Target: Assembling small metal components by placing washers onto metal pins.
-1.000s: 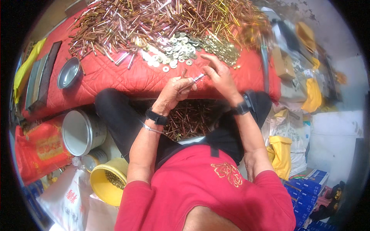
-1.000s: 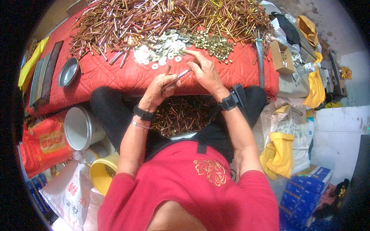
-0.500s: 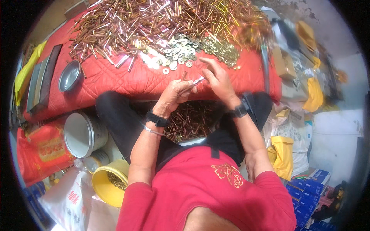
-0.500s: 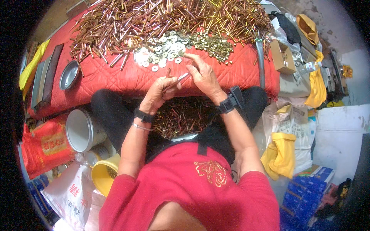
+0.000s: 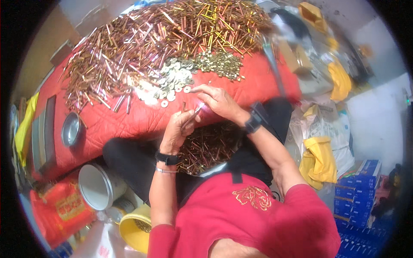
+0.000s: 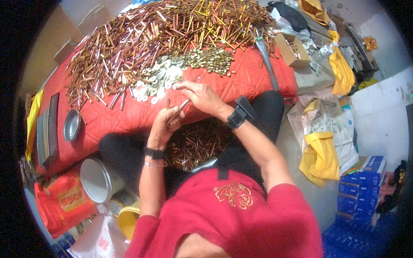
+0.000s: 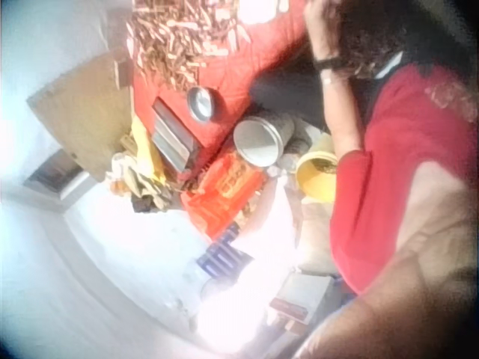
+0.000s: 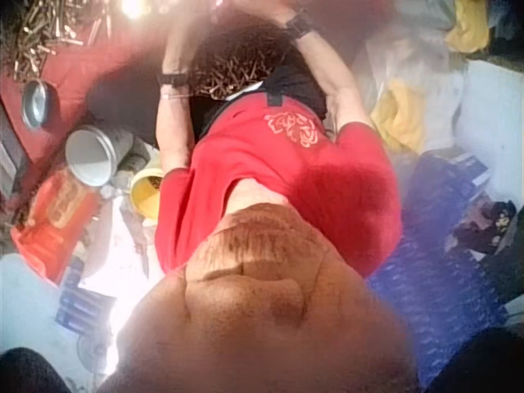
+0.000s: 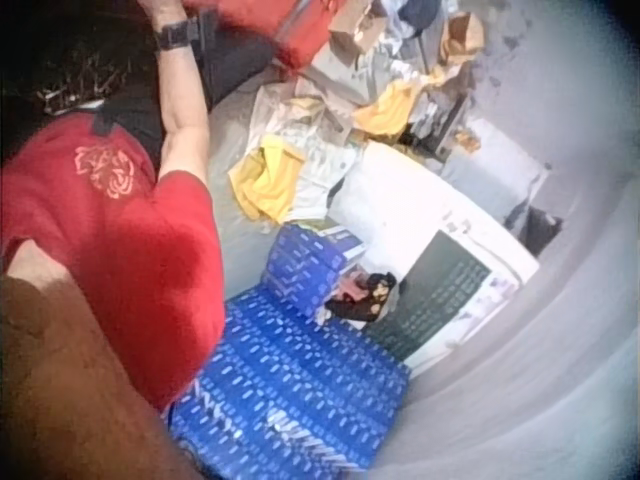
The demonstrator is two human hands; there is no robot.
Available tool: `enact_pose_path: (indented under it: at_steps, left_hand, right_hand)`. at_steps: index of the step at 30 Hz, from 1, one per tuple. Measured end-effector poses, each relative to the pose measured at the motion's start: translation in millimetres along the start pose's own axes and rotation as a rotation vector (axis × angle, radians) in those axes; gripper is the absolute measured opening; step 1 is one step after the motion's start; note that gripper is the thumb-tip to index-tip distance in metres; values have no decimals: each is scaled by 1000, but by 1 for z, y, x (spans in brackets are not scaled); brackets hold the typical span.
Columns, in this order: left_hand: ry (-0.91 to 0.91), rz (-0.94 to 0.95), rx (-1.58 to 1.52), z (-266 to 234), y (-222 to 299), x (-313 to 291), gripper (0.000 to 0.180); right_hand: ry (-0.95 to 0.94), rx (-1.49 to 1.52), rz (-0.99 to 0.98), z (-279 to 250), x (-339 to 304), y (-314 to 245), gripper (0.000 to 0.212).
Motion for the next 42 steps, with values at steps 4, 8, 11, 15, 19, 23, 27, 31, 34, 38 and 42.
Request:
enact_pose_path:
  at_steps: [4, 8, 11, 15, 19, 23, 27, 31, 34, 38, 42]
  left_hand:
    - [15, 21, -40, 0, 5, 0, 27]
    - [-7, 41, 175, 6, 6, -2, 29]
    - [-50, 154, 519, 27, 23, -11, 24]
    - [41, 338, 580, 19, 27, -6, 19]
    - [310, 436, 715, 0, 17, 5, 20]
    - [439, 781, 1417, 3, 19, 34, 36]
    - [457, 730, 1633, -1, 11, 52, 42]
    - [414, 710, 1667, 4, 9, 43, 37]
    - [368, 529, 1508, 10, 16, 30, 32]
    - [561, 855, 1605, -1, 8, 35, 37]
    - [477, 844, 1739, 4, 2, 56, 43]
  right_hand:
    - [26, -53, -16, -6, 3, -4, 31]
    - [-194, 221, 193, -13, 2, 2, 27]
    - [20, 127, 242, -37, 9, 34, 30]
    - [462, -445, -21, -90, 48, 93, 20]
    - [467, -1004, 121, -113, 79, 142, 14]
    - [332, -1279, 159, -133, 89, 176, 14]
    - [412, -1267, 35, -132, 88, 160, 9]
    - [446, -1232, -78, -124, 75, 96, 9]
    - [351, -1070, -98, -114, 50, 43, 10]
    - [167, -815, -42, -68, 24, 10, 10]
    - [156, -518, -144, -34, 30, 21, 8]
Point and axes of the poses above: each hand's wrist, its own x-axis towards the middle knuckle, its own z-axis out of the palm, y = z × x, the point moved 1 cm from there along x, towards the middle knuckle, and after that the axes turned 2 degrees about y, right-handed, at the moved point
